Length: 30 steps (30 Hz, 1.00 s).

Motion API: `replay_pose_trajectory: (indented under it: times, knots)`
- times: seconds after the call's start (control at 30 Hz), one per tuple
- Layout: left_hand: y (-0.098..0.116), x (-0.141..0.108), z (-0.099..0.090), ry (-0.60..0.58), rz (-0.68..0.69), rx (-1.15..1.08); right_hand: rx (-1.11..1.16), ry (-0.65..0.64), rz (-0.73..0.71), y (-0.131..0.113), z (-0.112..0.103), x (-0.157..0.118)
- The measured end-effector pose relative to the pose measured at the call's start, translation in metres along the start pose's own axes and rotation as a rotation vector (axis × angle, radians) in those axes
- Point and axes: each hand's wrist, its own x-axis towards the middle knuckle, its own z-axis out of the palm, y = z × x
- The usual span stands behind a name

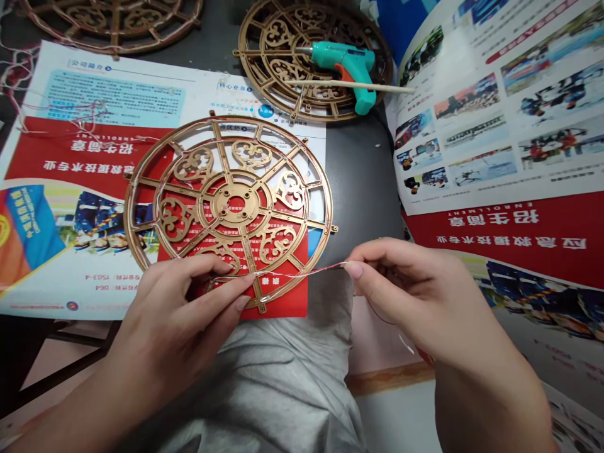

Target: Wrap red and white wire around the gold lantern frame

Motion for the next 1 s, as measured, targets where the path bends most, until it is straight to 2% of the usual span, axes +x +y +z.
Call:
replay_pose_trajectory:
  times: [0.23,0.4,0.5,0.83,1.0]
  knots:
    - [0.0019,0.0034,0.0020,-0.005,-0.060,-0.071,-0.011,0.045,0.015,-0.0064,0.0025,0.0036]
    - [-0.0005,-0.0003,0.0040,0.012,0.055,0.010,-0.070,0.097,0.061,-0.0046,-0.0002,0.0034]
    - [-0.0011,-0.0004,0.0027,0.027,0.107,0.068,-0.073,0.083,0.058,-0.0048,-0.0004,0.0048]
    - [-0.0050,0.0040,0.0014,0.039,0.196,0.214,-0.064,0.145,0.031,-0.0095,0.0043,0.0097]
    - [-0.0074,0.0015,0.0047,0.067,0.210,0.248,-0.069,0.153,0.023,-0.0036,0.0039,0.0084]
